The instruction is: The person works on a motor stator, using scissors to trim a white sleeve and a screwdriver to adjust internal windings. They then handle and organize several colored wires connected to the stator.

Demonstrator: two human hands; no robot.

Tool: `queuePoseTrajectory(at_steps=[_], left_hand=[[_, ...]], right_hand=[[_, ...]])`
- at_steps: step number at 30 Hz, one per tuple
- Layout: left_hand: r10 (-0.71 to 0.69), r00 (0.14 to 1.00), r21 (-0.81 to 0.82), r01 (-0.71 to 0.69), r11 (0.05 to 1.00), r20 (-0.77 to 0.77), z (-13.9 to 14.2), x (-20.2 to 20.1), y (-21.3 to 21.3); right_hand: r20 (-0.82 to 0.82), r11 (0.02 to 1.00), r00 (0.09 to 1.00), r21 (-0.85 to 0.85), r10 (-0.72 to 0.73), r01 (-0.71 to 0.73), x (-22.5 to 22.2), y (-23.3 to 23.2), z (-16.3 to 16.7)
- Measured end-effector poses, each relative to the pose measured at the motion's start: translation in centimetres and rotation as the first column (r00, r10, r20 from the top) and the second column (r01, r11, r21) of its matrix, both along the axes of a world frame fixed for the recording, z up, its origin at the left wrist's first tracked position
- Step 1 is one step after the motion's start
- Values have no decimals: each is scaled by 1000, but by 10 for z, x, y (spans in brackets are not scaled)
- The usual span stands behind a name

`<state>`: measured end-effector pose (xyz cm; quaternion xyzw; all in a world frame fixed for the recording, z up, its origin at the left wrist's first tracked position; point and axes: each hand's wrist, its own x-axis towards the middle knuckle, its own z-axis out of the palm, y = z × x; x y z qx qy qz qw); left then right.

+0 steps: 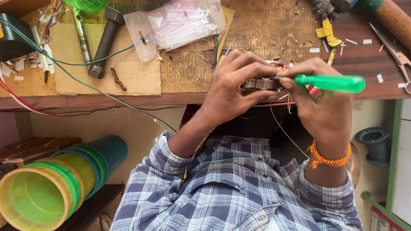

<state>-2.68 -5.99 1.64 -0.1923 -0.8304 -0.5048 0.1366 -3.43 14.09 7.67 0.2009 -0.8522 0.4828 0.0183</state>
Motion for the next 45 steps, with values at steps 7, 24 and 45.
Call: queuePoseTrajectory(at_steps=[7, 24, 45], left_hand=[[-24, 1000, -112, 22, 993, -14, 5, -6, -3], [10, 998, -96, -15, 995, -54, 25, -9, -19], [71, 995, -144, -81, 986, -74, 26, -10, -5]], right_hand=[[210, 890, 973, -419, -98, 180, -10, 13, -21], [144, 752, 990, -653, 9, 88, -3, 7, -54], [-149, 935, 984, -353, -97, 39, 6, -11, -54]])
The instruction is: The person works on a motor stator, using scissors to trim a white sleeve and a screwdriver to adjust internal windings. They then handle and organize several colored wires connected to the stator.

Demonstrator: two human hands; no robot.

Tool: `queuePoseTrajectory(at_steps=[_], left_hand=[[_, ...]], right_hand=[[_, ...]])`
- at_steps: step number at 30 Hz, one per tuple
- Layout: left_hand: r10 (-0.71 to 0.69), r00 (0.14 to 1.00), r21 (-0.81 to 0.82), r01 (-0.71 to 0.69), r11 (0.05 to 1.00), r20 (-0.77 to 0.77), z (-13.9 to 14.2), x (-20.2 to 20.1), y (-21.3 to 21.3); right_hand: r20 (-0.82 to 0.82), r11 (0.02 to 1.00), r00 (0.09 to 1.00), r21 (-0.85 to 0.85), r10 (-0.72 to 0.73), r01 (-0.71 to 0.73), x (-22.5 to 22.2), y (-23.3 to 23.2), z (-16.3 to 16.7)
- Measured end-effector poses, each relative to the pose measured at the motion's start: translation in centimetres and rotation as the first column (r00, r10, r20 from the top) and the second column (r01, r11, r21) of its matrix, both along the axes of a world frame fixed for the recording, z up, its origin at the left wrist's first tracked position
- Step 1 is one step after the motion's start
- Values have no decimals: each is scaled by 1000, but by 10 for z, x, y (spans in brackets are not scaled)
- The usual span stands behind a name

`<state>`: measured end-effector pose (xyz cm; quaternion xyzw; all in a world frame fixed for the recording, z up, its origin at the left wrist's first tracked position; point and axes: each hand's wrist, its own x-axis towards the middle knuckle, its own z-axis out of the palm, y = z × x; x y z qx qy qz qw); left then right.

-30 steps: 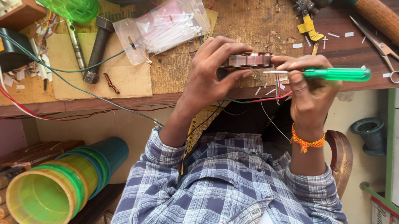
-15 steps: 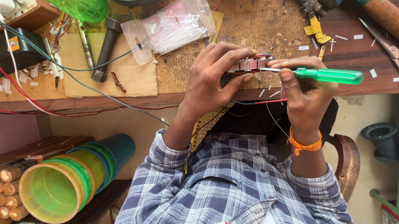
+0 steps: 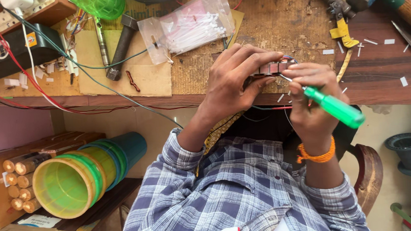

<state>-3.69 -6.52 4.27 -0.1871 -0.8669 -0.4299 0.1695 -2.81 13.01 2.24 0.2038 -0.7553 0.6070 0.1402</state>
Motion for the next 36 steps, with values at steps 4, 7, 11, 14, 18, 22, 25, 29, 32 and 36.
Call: queuePoseTrajectory(at_steps=[4, 7, 11, 14, 18, 22, 25, 29, 32, 36], left_hand=[[21, 1000, 1, -21, 1000, -13, -5, -2, 3], [23, 1000, 13, -22, 1000, -18, -5, 0, 3], [40, 999, 13, -41, 999, 10, -3, 5, 4], [41, 999, 8, -41, 999, 8, -4, 7, 4], [51, 999, 18, -51, 999, -7, -6, 8, 5], [48, 999, 12, -47, 999, -17, -7, 9, 4], [47, 999, 2, -47, 999, -22, -6, 10, 3], [-9, 999, 0, 9, 1000, -36, -4, 15, 1], [-27, 999, 16, 27, 1000, 26, -6, 21, 1], [-43, 999, 19, 43, 999, 3, -12, 26, 2]], right_hand=[[-79, 998, 995, 25, -57, 59, 0, -5, -10], [0, 991, 1000, -133, -3, 3, -4, -2, -14], [90, 959, 994, -281, 61, -33, -4, -1, -14], [64, 978, 997, -205, 45, -31, 1, -1, -12], [-73, 999, 997, 7, -40, 40, 8, -4, -12], [-102, 995, 990, -31, -93, 90, 11, -12, -19], [-23, 972, 998, -230, -50, 43, 7, -10, -23], [97, 829, 995, -557, 9, 47, 1, 10, -19], [86, 864, 996, -503, 34, 14, 3, 24, -17], [145, 916, 984, -400, 101, -35, 12, 32, -16]])
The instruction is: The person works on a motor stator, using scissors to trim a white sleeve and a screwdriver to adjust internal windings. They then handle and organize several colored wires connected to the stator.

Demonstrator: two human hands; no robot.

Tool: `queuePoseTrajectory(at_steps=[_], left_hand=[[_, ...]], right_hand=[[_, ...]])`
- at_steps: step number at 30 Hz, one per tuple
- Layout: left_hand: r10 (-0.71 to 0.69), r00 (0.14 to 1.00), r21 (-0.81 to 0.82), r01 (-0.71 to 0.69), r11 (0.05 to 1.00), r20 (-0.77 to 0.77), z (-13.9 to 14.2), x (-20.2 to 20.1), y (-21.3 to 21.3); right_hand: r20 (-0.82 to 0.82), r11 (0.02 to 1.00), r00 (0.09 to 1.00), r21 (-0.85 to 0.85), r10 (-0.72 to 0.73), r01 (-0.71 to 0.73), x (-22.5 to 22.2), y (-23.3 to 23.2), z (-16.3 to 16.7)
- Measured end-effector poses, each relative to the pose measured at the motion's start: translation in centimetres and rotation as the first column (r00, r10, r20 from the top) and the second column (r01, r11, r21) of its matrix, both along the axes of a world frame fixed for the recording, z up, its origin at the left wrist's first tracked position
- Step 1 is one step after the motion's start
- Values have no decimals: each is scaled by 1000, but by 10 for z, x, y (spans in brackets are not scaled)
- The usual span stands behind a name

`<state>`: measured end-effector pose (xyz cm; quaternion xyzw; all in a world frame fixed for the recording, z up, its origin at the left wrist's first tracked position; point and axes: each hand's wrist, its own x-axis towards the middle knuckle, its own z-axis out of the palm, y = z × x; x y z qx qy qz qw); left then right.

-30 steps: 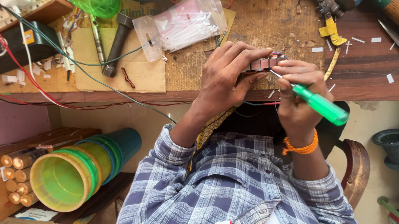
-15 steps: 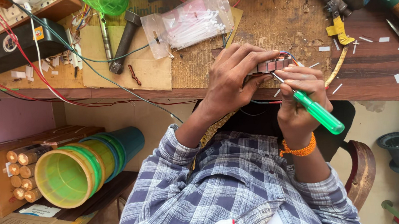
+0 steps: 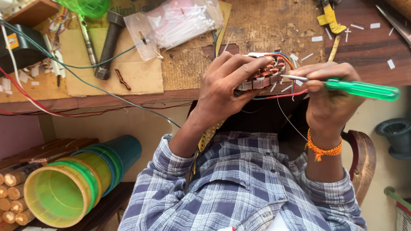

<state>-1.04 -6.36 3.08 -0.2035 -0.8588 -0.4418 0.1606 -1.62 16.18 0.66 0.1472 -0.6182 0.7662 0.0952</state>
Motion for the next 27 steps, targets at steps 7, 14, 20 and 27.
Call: queuePoseTrajectory(at_steps=[7, 14, 20, 27], left_hand=[[18, 999, -3, -18, 1000, -36, -7, 3, 1], [-1, 1000, -25, 1, 1000, -10, -7, 6, 2], [-51, 998, -40, 49, 998, -48, -6, 4, 2], [-67, 998, 14, 67, 998, -1, -8, -4, -7]], right_hand=[[85, 978, 992, 182, 90, -104, 5, 4, 11], [105, 938, 993, 333, 63, -94, 10, 5, 20], [118, 894, 993, 442, 20, -70, 6, 0, 31], [142, 873, 988, 472, 58, -119, -12, -4, 34]])
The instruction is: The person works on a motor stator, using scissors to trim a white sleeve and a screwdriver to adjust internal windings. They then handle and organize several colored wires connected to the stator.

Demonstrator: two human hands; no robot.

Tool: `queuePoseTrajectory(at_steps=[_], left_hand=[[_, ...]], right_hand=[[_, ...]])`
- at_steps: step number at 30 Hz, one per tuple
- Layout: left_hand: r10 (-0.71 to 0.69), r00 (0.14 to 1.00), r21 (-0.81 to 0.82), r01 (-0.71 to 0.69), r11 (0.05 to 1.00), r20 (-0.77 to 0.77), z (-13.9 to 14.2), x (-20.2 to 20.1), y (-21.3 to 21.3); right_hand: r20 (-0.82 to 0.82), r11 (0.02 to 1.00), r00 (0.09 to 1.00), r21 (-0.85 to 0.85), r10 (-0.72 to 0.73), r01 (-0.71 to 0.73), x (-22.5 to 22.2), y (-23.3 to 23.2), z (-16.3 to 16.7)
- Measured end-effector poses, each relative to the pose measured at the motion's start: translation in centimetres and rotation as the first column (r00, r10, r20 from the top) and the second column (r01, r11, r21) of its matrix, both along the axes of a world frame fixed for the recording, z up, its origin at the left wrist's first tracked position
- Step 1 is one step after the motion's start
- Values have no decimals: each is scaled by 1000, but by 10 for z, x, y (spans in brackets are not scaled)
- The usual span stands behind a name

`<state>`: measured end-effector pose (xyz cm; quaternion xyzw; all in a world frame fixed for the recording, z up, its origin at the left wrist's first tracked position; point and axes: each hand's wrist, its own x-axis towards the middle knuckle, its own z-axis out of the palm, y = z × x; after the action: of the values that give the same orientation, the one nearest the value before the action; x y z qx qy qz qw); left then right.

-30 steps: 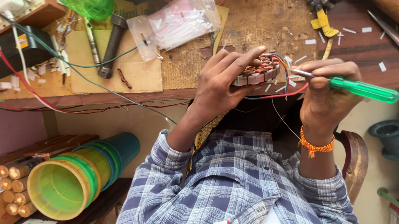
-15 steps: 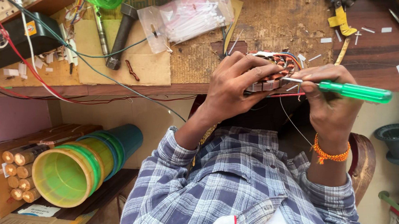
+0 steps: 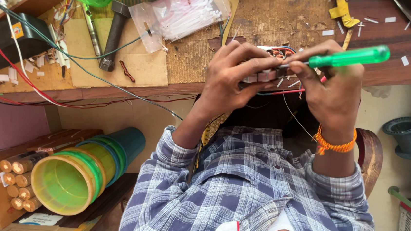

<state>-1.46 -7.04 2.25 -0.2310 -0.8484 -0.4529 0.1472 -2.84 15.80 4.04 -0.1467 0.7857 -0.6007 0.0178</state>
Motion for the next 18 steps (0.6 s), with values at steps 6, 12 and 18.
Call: queuePoseTrajectory(at_steps=[6, 12, 18], left_hand=[[-57, 997, 37, 59, 998, -59, -15, -9, -16], [-22, 994, 295, -9, 955, 103, -39, -26, -7], [-91, 995, 318, 99, 943, -40, -46, -30, 6]], right_hand=[[60, 776, 998, -630, 33, 13, -14, -7, -29], [21, 736, 999, -676, -27, 34, -5, 6, -40], [-64, 798, 990, -599, -127, 64, -3, 6, -39]])
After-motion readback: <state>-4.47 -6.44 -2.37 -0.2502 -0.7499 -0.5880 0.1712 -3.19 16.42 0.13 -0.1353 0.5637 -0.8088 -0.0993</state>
